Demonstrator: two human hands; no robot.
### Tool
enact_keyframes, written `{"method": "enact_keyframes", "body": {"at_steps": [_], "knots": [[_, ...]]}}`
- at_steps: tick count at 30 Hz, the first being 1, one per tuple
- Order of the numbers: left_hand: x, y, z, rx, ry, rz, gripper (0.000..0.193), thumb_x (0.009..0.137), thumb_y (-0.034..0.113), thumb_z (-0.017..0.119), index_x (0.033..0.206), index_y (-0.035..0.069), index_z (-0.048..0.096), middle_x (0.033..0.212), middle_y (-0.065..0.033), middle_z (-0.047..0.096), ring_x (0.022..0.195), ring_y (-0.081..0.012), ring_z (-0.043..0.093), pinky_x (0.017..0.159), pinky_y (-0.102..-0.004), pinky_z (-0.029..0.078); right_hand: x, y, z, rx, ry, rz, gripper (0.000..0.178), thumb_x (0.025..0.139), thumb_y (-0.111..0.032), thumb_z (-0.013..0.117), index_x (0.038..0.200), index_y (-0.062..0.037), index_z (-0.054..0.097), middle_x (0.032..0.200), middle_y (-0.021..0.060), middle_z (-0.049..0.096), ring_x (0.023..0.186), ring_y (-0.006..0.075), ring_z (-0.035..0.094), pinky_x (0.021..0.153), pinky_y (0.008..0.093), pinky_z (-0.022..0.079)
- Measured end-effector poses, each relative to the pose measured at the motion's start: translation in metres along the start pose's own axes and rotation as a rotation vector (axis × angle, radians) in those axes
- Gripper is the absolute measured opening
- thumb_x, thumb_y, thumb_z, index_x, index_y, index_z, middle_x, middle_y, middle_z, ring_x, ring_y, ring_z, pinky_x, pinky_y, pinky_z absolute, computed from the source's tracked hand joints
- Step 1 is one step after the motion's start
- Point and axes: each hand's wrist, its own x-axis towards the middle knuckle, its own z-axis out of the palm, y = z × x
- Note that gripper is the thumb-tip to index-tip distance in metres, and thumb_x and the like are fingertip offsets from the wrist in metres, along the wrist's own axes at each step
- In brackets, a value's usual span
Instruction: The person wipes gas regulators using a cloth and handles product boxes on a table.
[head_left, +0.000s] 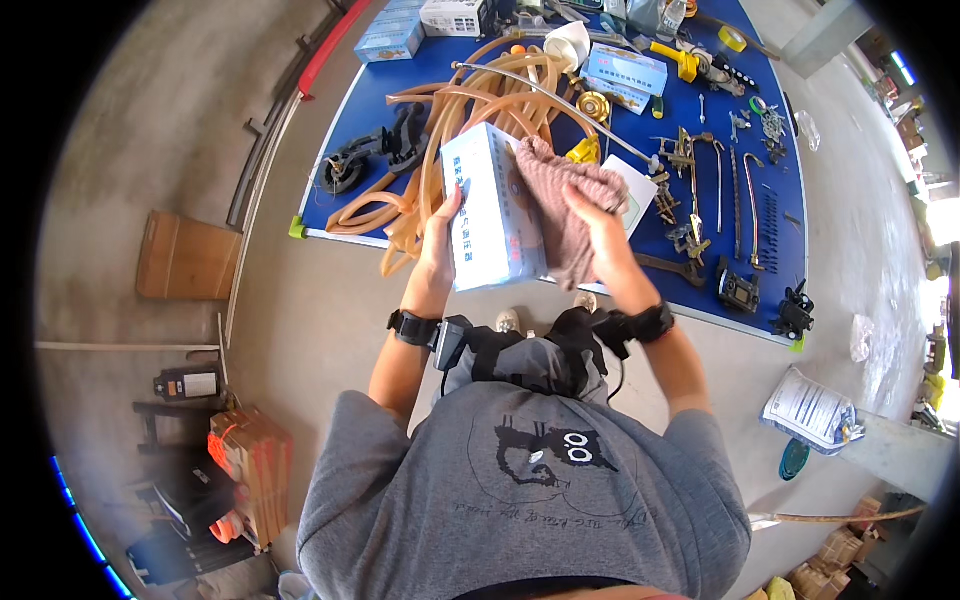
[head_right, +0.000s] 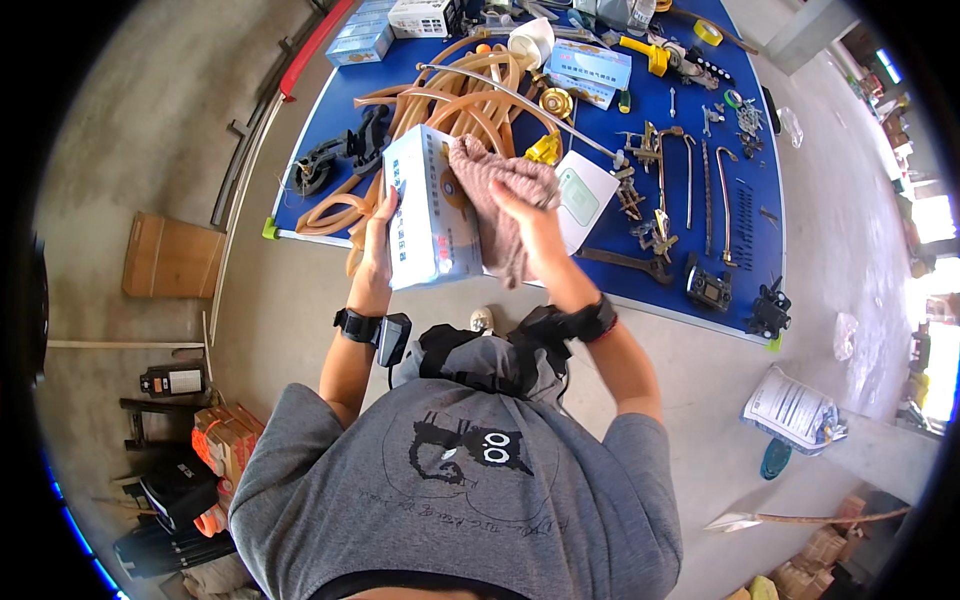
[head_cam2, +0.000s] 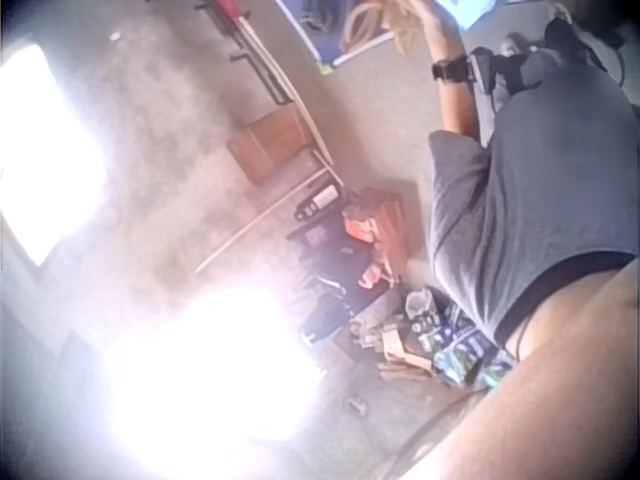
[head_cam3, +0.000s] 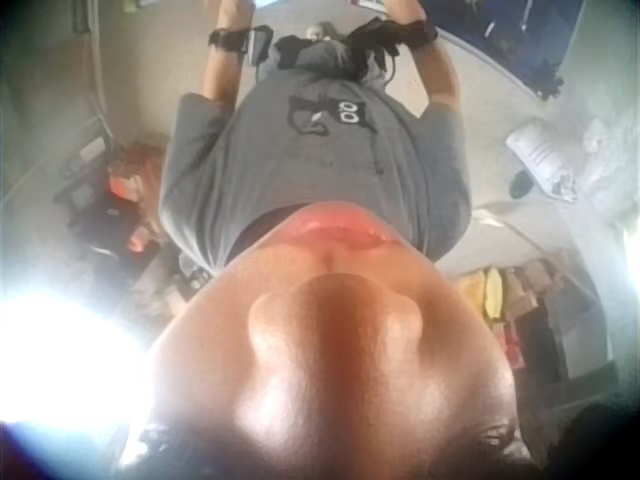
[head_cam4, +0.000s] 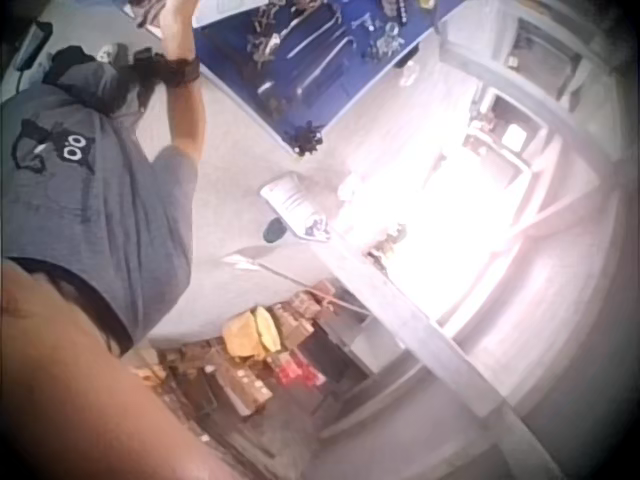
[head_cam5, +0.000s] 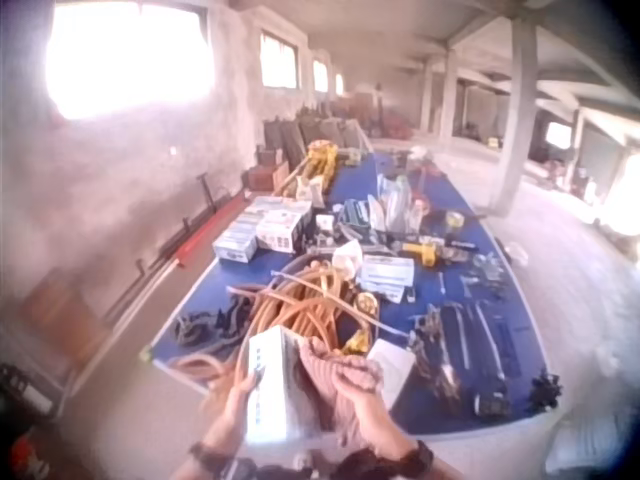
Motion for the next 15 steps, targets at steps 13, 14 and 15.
{"method": "enact_keyframes", "body": {"at_steps": [13,14,15], "knots": [[0.068,0.006,-0.027,-0.194,0.267,0.187,0.039,0.087,0.034,0.049,0.115,0.008,0.051,0.105,-0.0071,0.062,0.092,-0.0240,0.061,0.083,-0.0358,0.047,0.016,0.056,-0.045,-0.544,-0.122,-0.223,0.043,0.078,-0.014,0.070,0.115,-0.0004,0.052,0.110,0.0067,0.058,0.100,0.0164,0.055,0.088,0.0271,0.043],[0.077,0.008,-0.037,-0.251,0.277,0.243,0.039,0.087,0.035,0.049,0.116,0.008,0.050,0.104,-0.0069,0.062,0.092,-0.0238,0.061,0.084,-0.0364,0.047,0.006,0.058,-0.048,-0.232,-0.047,0.020,0.045,0.083,-0.022,0.065,0.119,-0.0020,0.049,0.114,0.0091,0.056,0.105,0.0201,0.055,0.093,0.0320,0.042],[0.085,0.007,-0.046,-0.311,0.284,0.301,0.040,0.087,0.036,0.049,0.116,0.008,0.050,0.104,-0.0067,0.062,0.092,-0.0236,0.061,0.084,-0.0369,0.047,-0.004,0.053,-0.048,-0.098,-0.049,0.158,0.046,0.084,-0.025,0.063,0.121,-0.0022,0.048,0.116,0.0097,0.055,0.106,0.0209,0.054,0.094,0.0332,0.041]]}}
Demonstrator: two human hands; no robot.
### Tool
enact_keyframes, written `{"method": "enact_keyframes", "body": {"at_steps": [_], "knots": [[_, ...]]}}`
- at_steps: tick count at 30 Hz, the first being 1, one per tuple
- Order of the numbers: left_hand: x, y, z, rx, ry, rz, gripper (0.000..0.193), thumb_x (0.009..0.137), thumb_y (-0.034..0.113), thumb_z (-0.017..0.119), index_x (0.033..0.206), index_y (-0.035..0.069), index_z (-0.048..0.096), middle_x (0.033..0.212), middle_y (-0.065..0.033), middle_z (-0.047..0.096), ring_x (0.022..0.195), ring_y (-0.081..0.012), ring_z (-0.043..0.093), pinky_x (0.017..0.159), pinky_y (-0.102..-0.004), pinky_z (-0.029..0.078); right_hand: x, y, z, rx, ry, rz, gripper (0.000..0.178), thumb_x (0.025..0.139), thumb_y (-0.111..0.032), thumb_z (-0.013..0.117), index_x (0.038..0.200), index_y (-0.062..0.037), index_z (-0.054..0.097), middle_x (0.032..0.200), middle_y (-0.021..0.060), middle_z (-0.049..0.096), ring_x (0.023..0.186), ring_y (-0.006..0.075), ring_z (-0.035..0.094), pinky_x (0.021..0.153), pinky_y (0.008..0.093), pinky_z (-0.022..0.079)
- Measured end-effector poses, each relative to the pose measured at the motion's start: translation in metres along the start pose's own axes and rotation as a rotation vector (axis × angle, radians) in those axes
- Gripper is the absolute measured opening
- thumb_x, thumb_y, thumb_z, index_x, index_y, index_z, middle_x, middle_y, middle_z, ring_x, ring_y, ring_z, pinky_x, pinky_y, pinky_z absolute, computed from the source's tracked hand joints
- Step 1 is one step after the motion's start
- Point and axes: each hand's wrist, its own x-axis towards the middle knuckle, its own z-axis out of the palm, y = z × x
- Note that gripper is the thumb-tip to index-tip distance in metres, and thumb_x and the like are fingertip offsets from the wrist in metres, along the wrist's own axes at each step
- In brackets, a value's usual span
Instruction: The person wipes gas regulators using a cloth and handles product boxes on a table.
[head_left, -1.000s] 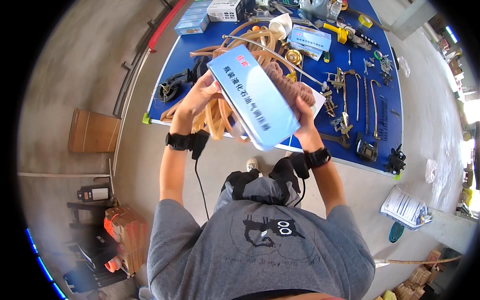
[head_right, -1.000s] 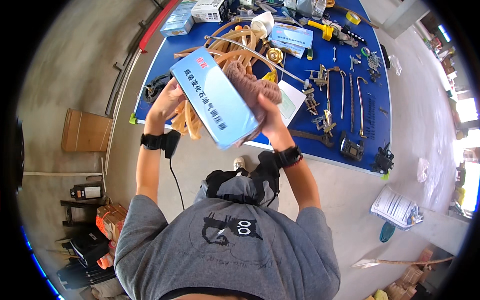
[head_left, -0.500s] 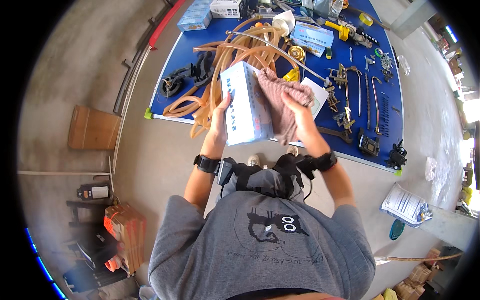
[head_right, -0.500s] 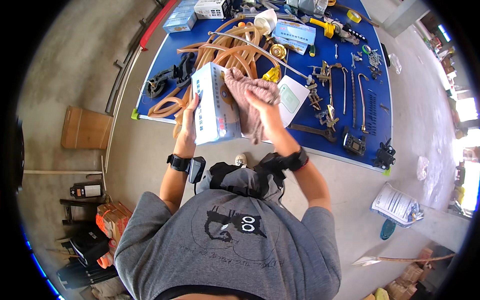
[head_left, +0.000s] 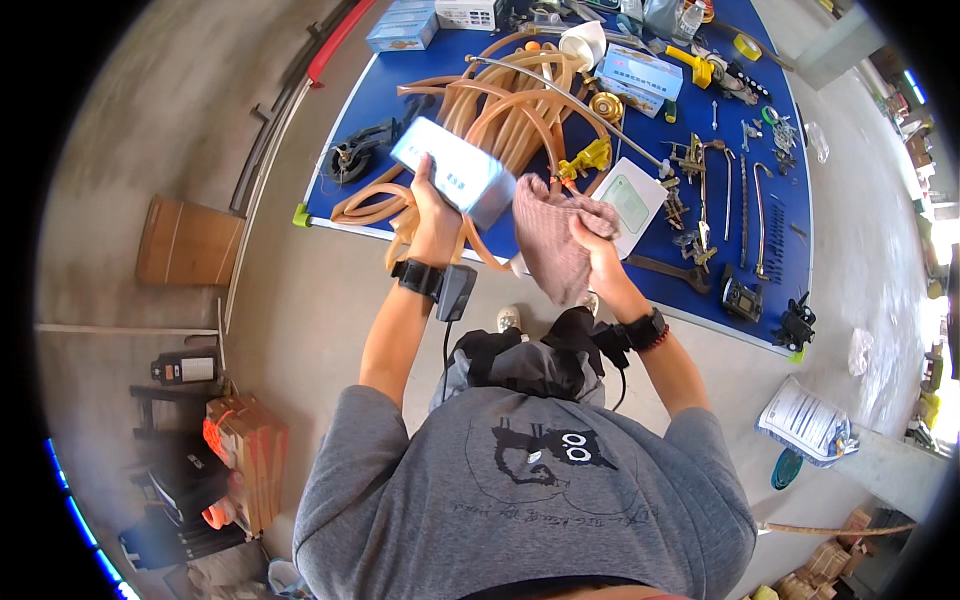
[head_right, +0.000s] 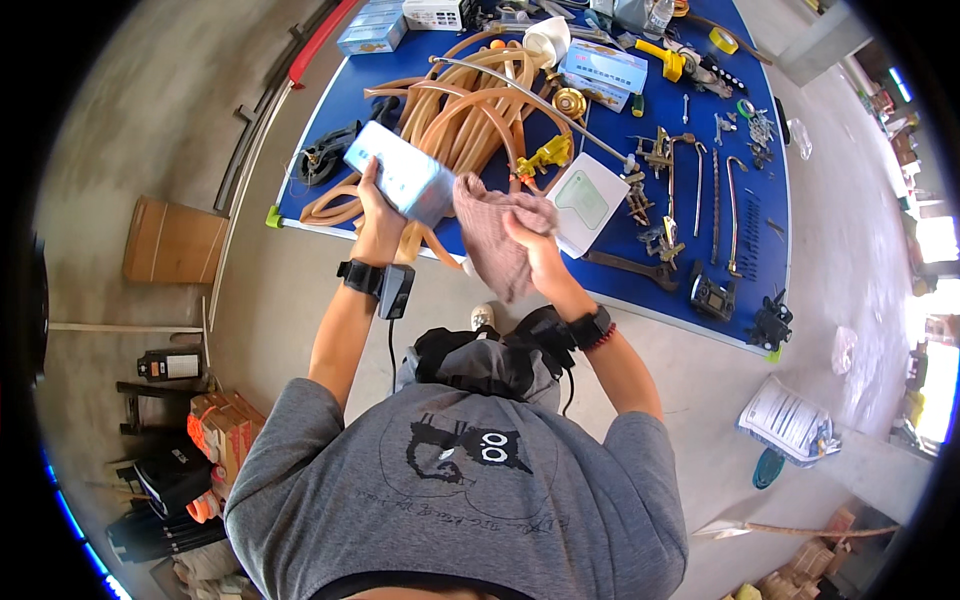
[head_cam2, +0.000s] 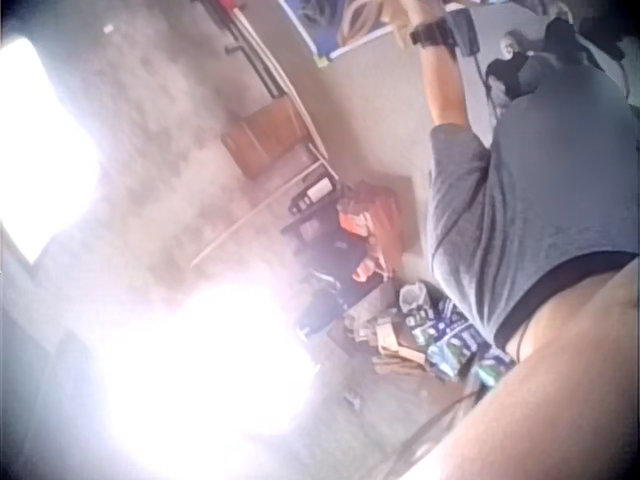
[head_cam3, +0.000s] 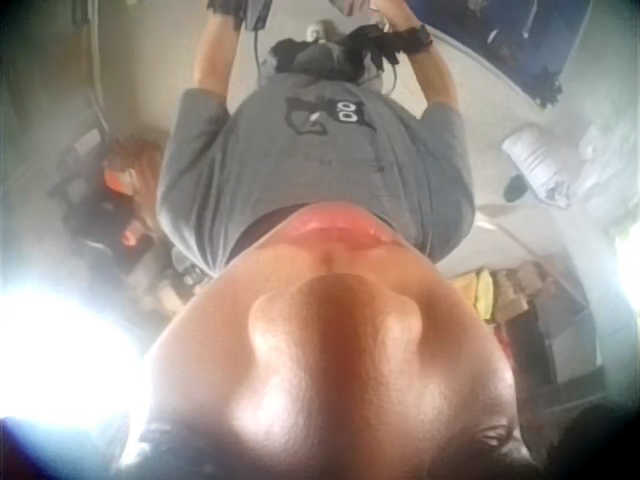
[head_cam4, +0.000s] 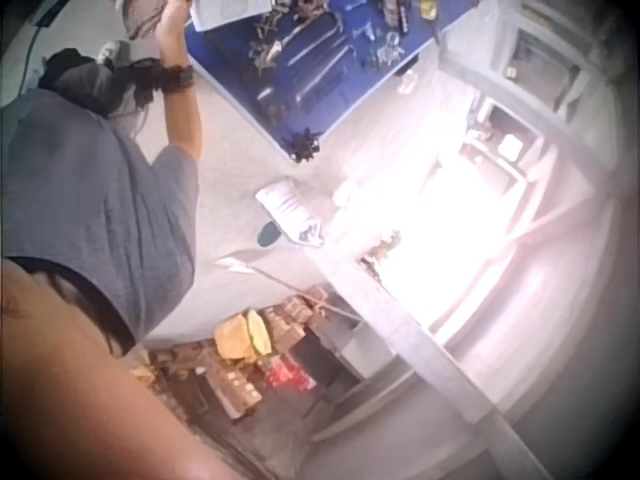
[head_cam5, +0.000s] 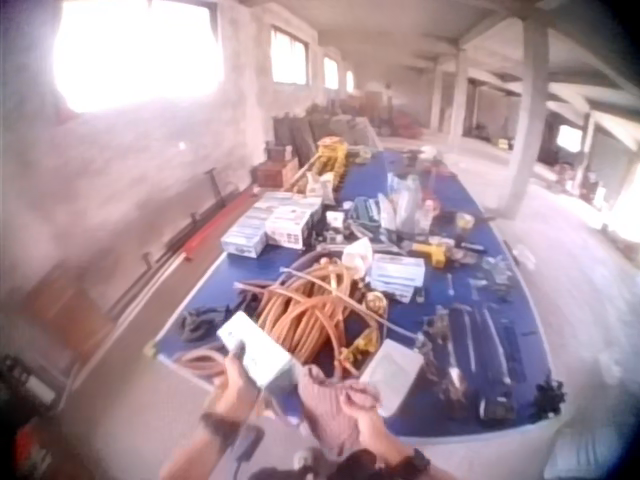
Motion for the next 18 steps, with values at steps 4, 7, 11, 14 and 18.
{"method": "enact_keyframes", "body": {"at_steps": [4,7,11,14,18], "knots": [[-0.022,-0.007,0.037,0.057,0.120,0.312,0.065,0.084,0.028,0.062,0.135,0.007,0.026,0.124,-0.0113,0.047,0.107,-0.0244,0.051,0.087,-0.0380,0.046,-0.013,-0.011,-0.001,0.255,-0.068,0.175,0.054,0.090,-0.042,0.050,0.130,-0.0073,0.040,0.125,0.0111,0.050,0.114,0.0236,0.049,0.098,0.0405,0.038],[-0.049,-0.033,0.051,0.257,0.027,0.542,0.080,0.081,0.019,0.066,0.139,0.008,0.012,0.127,-0.0116,0.040,0.113,-0.0216,0.042,0.094,-0.0366,0.038,0.010,0.001,0.012,0.369,-0.103,0.103,0.056,0.089,-0.048,0.047,0.132,-0.0127,0.037,0.130,0.0088,0.045,0.118,0.0238,0.045,0.098,0.0425,0.039],[-0.078,-0.045,0.068,0.388,-0.105,0.661,0.090,0.078,0.011,0.069,0.141,0.009,0.005,0.133,-0.0128,0.030,0.117,-0.0220,0.036,0.099,-0.0355,0.031,0.015,-0.013,0.021,0.490,-0.095,0.081,0.048,0.088,-0.040,0.053,0.125,-0.0112,0.044,0.122,0.0089,0.051,0.113,0.0232,0.049,0.098,0.0408,0.037],[-0.088,-0.046,0.071,0.461,-0.201,0.664,0.100,0.074,0.024,0.073,0.142,0.012,0.001,0.137,-0.0125,0.024,0.125,-0.0237,0.027,0.104,-0.0381,0.023,0.015,-0.013,0.021,0.418,0.015,0.028,0.038,0.088,-0.029,0.057,0.119,-0.0089,0.048,0.117,0.0090,0.054,0.109,0.0228,0.051,0.096,0.0395,0.039],[-0.090,-0.032,0.064,0.482,-0.541,0.480,0.110,0.066,0.061,0.067,0.143,0.014,0.004,0.144,-0.0121,0.018,0.133,-0.0274,0.017,0.106,-0.0402,0.018,0.027,0.000,-0.018,0.379,0.101,0.029,0.029,0.089,-0.020,0.054,0.114,-0.0049,0.053,0.112,0.0103,0.058,0.104,0.0228,0.055,0.093,0.0377,0.042]]}}
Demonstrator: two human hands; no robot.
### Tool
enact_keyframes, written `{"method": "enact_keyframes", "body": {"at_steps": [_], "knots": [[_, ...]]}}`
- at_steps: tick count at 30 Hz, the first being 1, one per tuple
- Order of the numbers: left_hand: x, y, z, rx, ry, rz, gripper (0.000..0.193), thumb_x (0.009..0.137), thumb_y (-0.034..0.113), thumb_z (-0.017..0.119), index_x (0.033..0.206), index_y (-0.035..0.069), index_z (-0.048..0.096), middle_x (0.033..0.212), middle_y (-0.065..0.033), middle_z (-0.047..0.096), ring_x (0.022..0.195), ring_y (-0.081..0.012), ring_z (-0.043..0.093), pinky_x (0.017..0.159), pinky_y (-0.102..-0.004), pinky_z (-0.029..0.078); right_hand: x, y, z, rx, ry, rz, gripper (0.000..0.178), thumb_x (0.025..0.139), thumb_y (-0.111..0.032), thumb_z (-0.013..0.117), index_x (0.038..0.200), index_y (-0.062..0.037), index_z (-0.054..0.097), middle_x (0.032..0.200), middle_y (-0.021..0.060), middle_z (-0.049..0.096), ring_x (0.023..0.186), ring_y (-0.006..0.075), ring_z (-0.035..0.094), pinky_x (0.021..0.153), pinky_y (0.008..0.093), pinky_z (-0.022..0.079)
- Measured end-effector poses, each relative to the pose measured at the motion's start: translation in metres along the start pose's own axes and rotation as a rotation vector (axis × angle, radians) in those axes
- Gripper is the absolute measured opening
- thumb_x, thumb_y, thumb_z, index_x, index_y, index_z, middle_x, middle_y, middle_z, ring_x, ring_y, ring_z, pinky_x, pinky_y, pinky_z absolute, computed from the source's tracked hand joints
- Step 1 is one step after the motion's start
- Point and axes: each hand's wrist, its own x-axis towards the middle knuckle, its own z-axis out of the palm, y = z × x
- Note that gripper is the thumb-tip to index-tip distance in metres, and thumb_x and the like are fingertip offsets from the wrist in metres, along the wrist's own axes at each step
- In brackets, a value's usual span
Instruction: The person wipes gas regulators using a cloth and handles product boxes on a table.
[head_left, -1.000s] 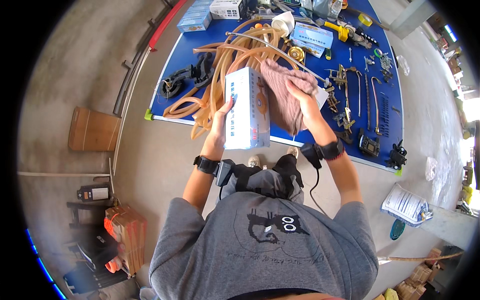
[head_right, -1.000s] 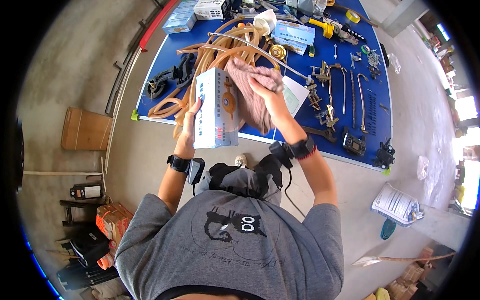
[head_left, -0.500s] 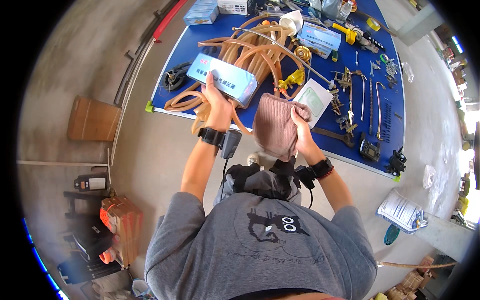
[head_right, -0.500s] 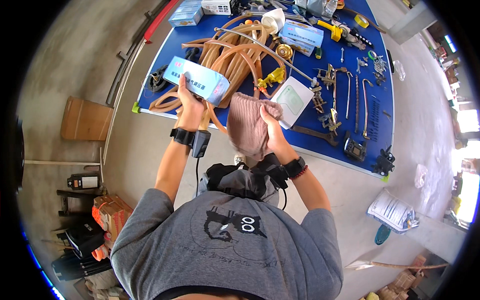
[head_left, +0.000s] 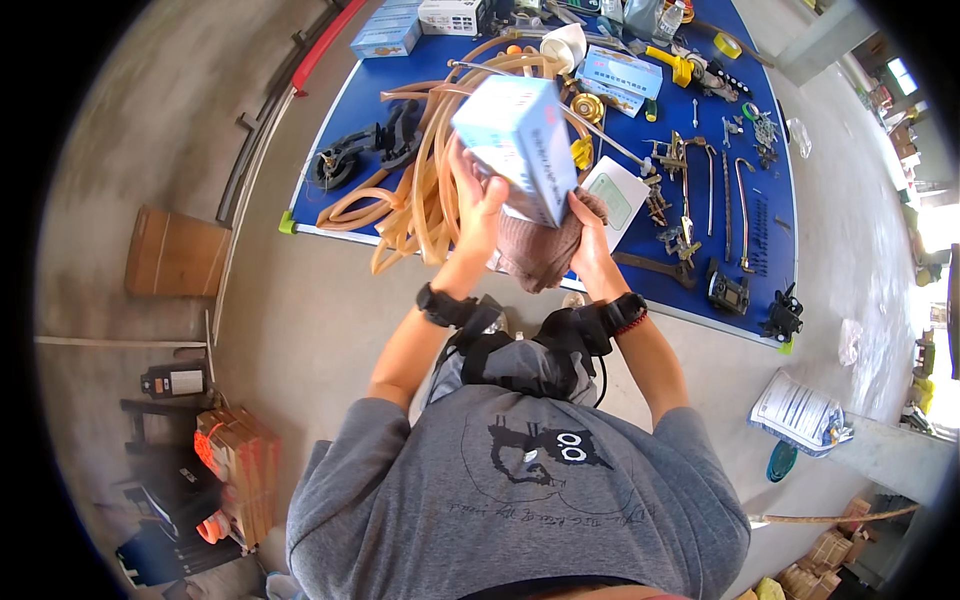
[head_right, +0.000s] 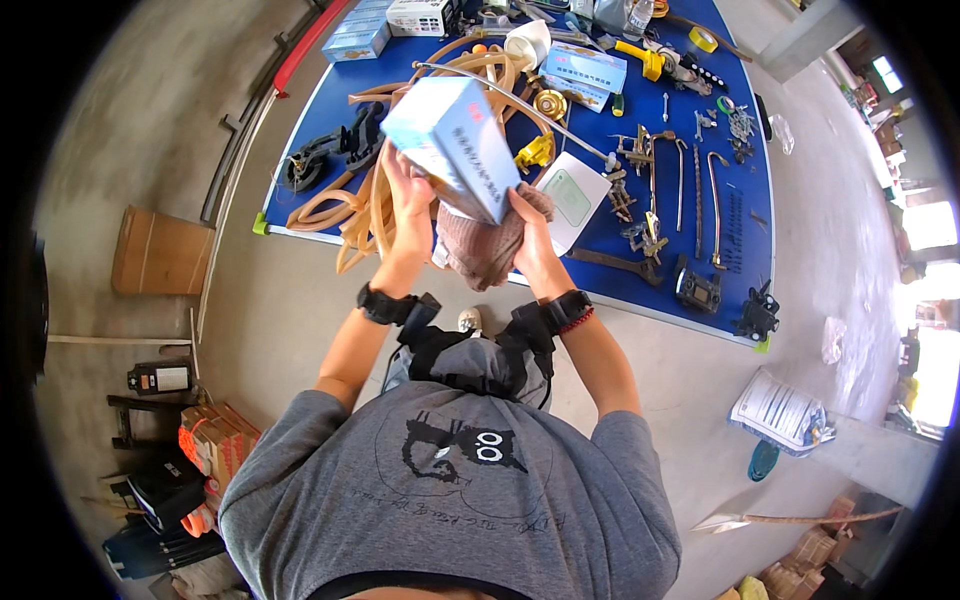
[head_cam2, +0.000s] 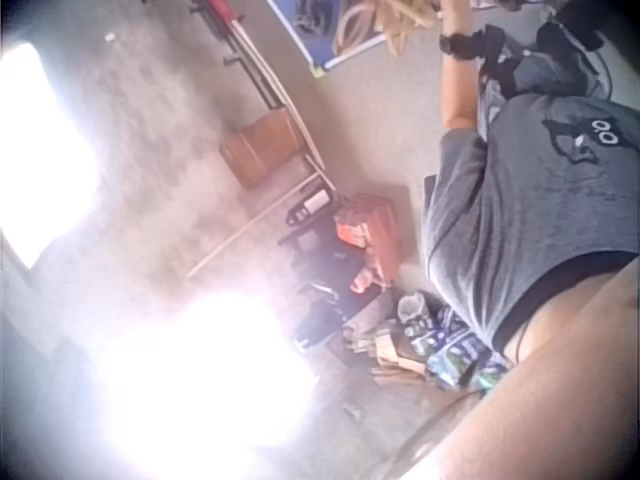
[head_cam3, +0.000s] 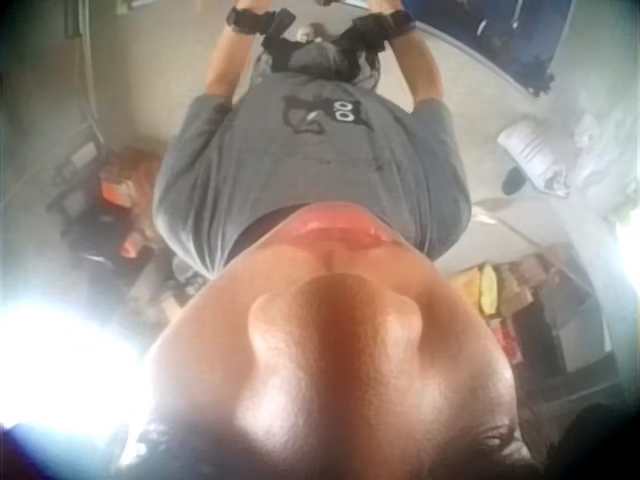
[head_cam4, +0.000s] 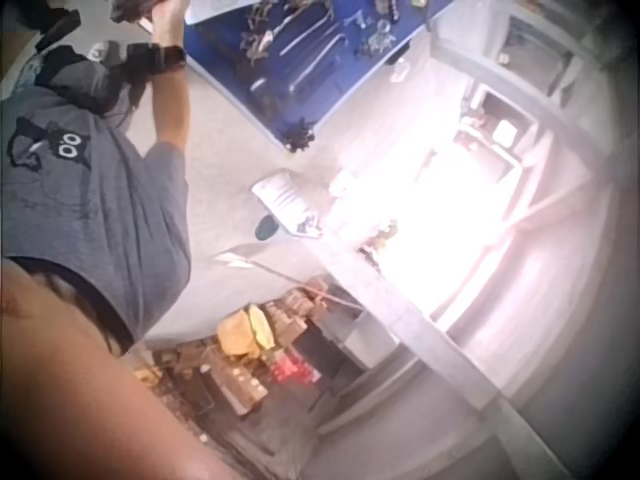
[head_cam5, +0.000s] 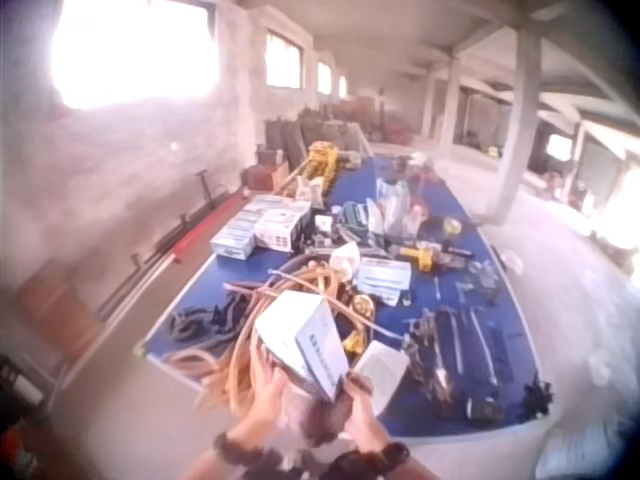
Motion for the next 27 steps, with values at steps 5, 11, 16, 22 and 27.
{"method": "enact_keyframes", "body": {"at_steps": [5,11,16,22,27], "knots": [[0.028,0.046,-0.014,0.152,-0.509,-0.221,0.103,0.060,0.039,0.082,0.138,0.006,0.024,0.131,-0.0136,0.035,0.122,-0.0270,0.035,0.103,-0.0385,0.027,-0.008,-0.032,-0.018,-0.076,-0.054,0.023,0.036,0.088,-0.020,0.052,0.119,-0.0018,0.050,0.118,0.0158,0.055,0.106,0.0278,0.055,0.094,0.0414,0.043],[0.033,0.033,-0.017,0.393,-0.769,-0.163,0.094,0.055,0.019,0.083,0.132,0.002,0.032,0.130,-0.0138,0.038,0.121,-0.0257,0.038,0.103,-0.0368,0.029,-0.013,-0.045,-0.014,-0.122,0.065,0.184,0.040,0.082,-0.017,0.061,0.118,-0.0021,0.051,0.116,0.0139,0.056,0.104,0.0264,0.056,0.093,0.0405,0.043],[0.019,0.015,-0.004,0.603,-0.457,0.159,0.089,0.053,0.019,0.083,0.127,0.002,0.036,0.123,-0.0169,0.044,0.120,-0.0307,0.040,0.100,-0.0387,0.033,-0.015,-0.032,0.001,-0.065,-0.043,-0.048,0.041,0.092,-0.028,0.045,0.125,-0.0039,0.045,0.123,0.0130,0.052,0.111,0.0253,0.053,0.094,0.0411,0.043],[-0.002,0.006,0.008,1.116,-0.485,0.656,0.081,0.054,0.013,0.077,0.127,0.014,0.041,0.126,-0.0085,0.042,0.123,-0.0325,0.034,0.099,-0.0456,0.030,-0.008,-0.016,0.013,-0.078,-0.051,-0.070,0.045,0.096,-0.035,0.034,0.131,-0.0071,0.037,0.130,0.0134,0.045,0.115,0.0242,0.050,0.093,0.0365,0.046],[0.005,0.063,-0.015,1.248,-0.862,0.537,0.083,0.054,0.016,0.078,0.129,0.017,0.042,0.121,-0.0065,0.044,0.118,-0.0283,0.039,0.097,-0.0432,0.028,-0.029,-0.030,0.032,0.076,-0.439,0.120,0.050,0.094,-0.038,0.037,0.132,-0.0064,0.035,0.130,0.0151,0.045,0.115,0.0279,0.050,0.096,0.0413,0.044]]}}
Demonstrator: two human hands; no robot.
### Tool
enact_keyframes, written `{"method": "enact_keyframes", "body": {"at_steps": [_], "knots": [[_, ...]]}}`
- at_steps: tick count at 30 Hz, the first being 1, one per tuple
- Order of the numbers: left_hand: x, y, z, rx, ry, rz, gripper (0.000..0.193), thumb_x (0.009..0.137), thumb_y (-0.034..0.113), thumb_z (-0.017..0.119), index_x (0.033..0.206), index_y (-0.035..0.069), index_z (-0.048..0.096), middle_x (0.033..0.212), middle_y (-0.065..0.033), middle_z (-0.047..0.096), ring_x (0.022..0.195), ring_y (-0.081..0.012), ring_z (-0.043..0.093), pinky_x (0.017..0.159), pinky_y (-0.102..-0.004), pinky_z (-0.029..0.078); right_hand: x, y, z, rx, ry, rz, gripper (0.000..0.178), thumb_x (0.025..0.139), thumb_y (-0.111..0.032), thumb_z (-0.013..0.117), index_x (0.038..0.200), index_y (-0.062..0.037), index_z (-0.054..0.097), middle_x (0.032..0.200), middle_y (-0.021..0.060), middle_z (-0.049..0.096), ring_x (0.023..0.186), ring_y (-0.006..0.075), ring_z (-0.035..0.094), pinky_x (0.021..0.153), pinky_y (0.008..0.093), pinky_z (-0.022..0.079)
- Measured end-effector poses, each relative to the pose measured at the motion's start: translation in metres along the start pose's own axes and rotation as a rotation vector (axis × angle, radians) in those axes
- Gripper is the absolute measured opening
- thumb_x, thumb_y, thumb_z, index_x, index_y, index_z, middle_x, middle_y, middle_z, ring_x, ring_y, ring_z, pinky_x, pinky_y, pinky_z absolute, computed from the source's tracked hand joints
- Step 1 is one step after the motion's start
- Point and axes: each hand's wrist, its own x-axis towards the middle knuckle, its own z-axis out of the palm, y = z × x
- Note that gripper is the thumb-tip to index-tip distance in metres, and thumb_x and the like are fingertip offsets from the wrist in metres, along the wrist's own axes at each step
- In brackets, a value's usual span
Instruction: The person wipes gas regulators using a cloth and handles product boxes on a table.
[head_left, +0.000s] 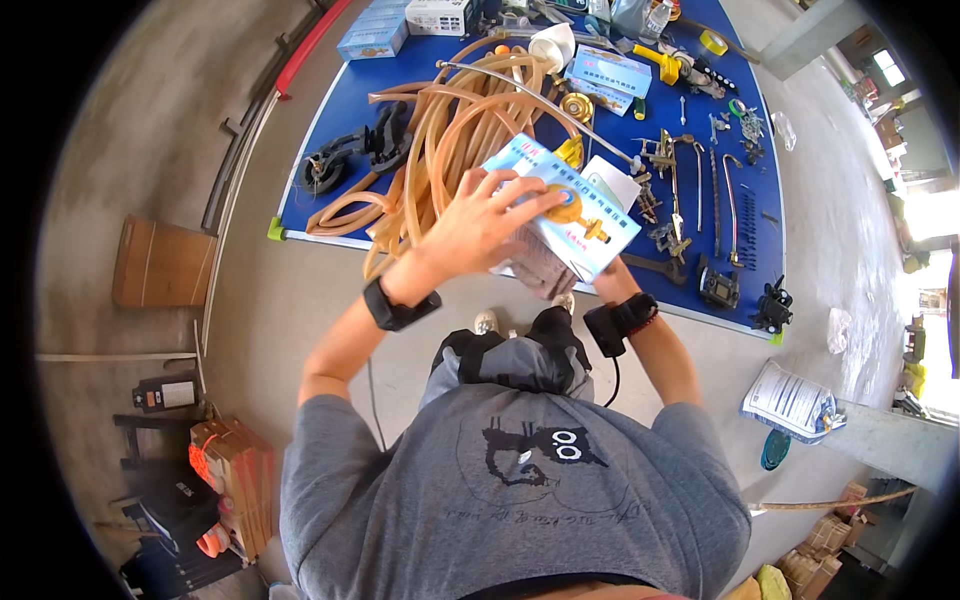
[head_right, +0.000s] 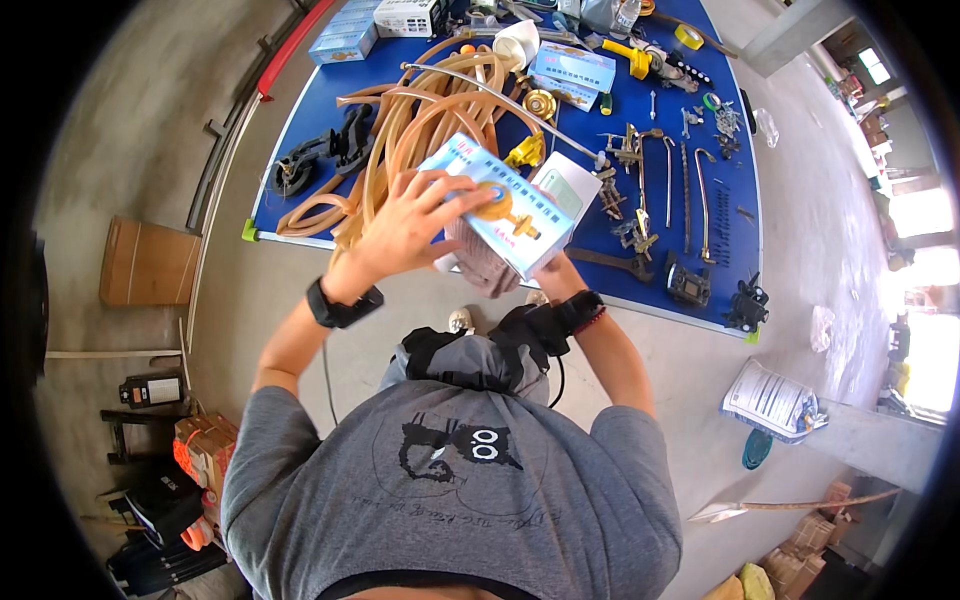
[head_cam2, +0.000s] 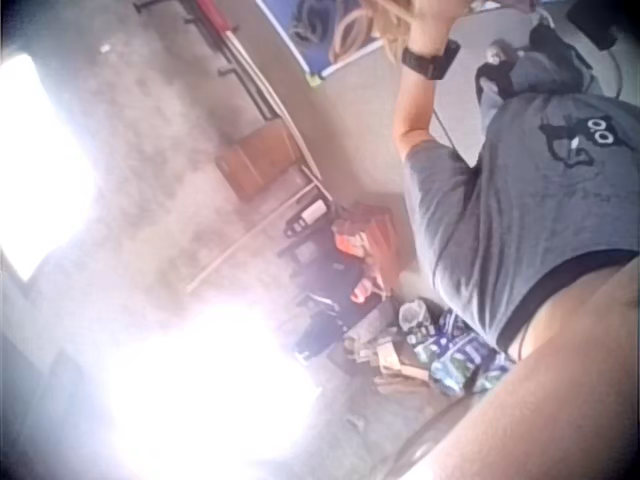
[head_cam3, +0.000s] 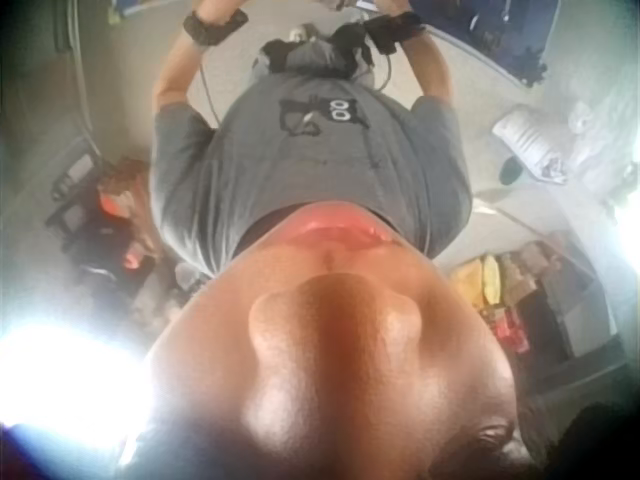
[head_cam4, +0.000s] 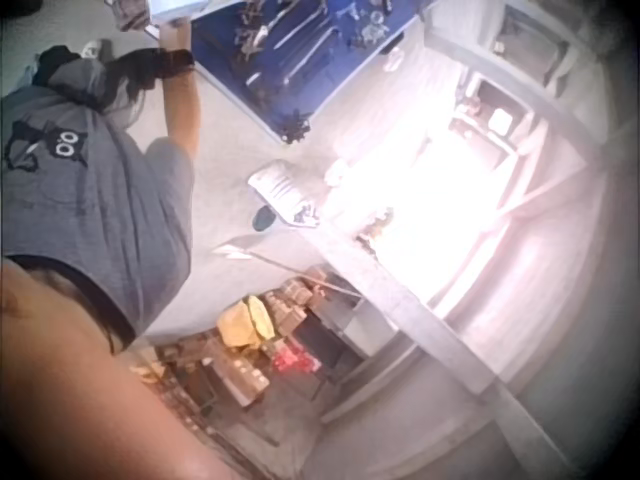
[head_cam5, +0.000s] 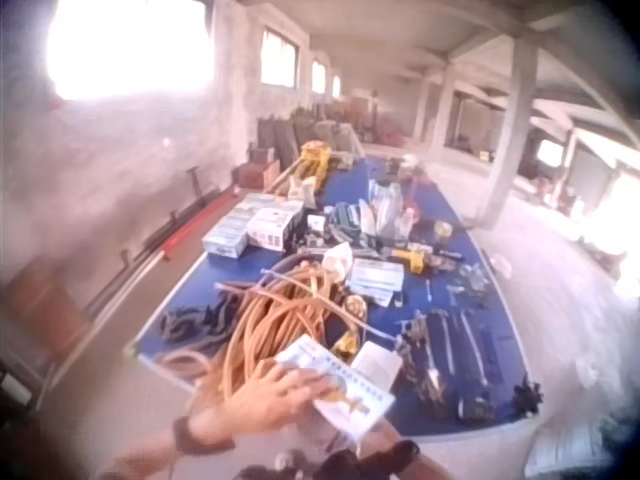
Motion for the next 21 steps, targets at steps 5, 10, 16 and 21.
{"method": "enact_keyframes", "body": {"at_steps": [5,10,16,21], "knots": [[0.006,-0.019,-0.023,-0.077,-0.074,0.136,0.085,0.050,0.029,0.084,0.122,0.009,0.045,0.118,-0.0107,0.045,0.113,-0.0298,0.044,0.097,-0.0450,0.032,-0.012,0.003,0.027,0.028,0.151,0.305,0.055,0.092,-0.043,0.042,0.132,-0.0046,0.035,0.128,0.0198,0.046,0.109,0.0334,0.054,0.087,0.0422,0.050],[-0.016,-0.037,-0.021,-0.117,-0.173,0.036,0.091,0.047,0.037,0.085,0.123,0.007,0.044,0.110,-0.0119,0.051,0.105,-0.0326,0.050,0.092,-0.0420,0.038,-0.006,0.006,-0.001,-0.212,0.197,0.204,0.051,0.091,-0.041,0.046,0.126,-0.0039,0.043,0.125,0.0183,0.049,0.112,0.0303,0.053,0.091,0.0418,0.047],[-0.044,-0.056,-0.008,0.027,-0.179,-0.185,0.090,0.051,0.036,0.083,0.126,0.007,0.042,0.110,-0.0126,0.048,0.104,-0.0325,0.050,0.090,-0.0449,0.039,-0.009,0.004,-0.007,-0.203,0.445,0.054,0.046,0.091,-0.037,0.049,0.125,-0.0056,0.046,0.124,0.0120,0.052,0.113,0.0269,0.051,0.097,0.0407,0.040],[-0.051,-0.050,-0.006,0.350,-0.193,-0.148,0.082,0.055,0.022,0.079,0.126,0.008,0.041,0.109,-0.0121,0.048,0.105,-0.0301,0.048,0.088,-0.0447,0.038,0.011,0.017,-0.052,-0.383,0.409,0.088,0.029,0.090,-0.022,0.054,0.115,-0.0064,0.055,0.112,0.0055,0.059,0.102,0.0168,0.056,0.085,0.0311,0.045]]}}
